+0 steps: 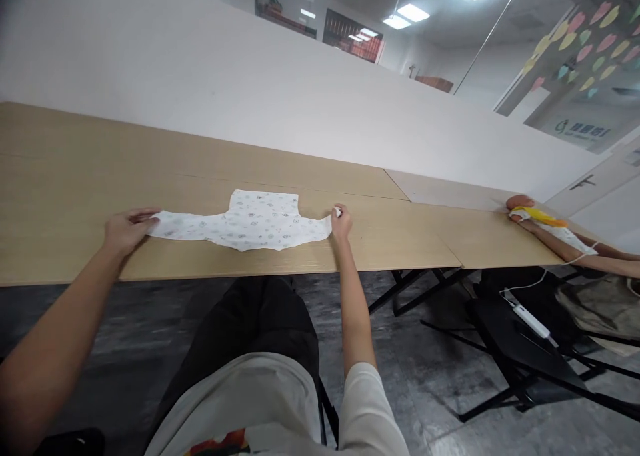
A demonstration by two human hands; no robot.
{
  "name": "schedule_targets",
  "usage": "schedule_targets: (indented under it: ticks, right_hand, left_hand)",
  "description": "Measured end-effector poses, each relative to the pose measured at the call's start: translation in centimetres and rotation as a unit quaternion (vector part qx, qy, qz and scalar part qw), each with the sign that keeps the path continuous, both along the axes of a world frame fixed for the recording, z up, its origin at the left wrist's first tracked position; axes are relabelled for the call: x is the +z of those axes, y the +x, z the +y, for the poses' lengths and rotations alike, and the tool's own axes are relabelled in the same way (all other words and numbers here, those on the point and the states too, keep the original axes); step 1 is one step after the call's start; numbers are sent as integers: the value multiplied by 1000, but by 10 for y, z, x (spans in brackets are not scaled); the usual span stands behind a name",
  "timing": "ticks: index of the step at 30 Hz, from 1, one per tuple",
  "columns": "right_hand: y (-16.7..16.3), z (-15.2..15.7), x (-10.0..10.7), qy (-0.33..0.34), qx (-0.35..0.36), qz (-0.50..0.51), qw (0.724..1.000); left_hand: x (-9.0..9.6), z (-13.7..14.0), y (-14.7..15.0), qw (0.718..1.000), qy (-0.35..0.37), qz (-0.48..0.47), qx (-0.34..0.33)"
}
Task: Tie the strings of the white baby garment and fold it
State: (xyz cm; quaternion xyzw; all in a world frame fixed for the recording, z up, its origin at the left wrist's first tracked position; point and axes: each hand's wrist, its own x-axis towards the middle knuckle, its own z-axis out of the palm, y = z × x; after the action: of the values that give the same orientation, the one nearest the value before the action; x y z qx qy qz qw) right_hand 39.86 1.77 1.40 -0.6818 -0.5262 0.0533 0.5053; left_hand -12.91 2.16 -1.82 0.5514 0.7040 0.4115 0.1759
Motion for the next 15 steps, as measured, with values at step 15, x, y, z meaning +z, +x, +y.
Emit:
schedule_targets:
  ticks: [15]
  right_hand:
    - [-217,-12,13,-156,257,-271,914]
  left_hand:
    - [12,-8,10,996,-11,-65,56]
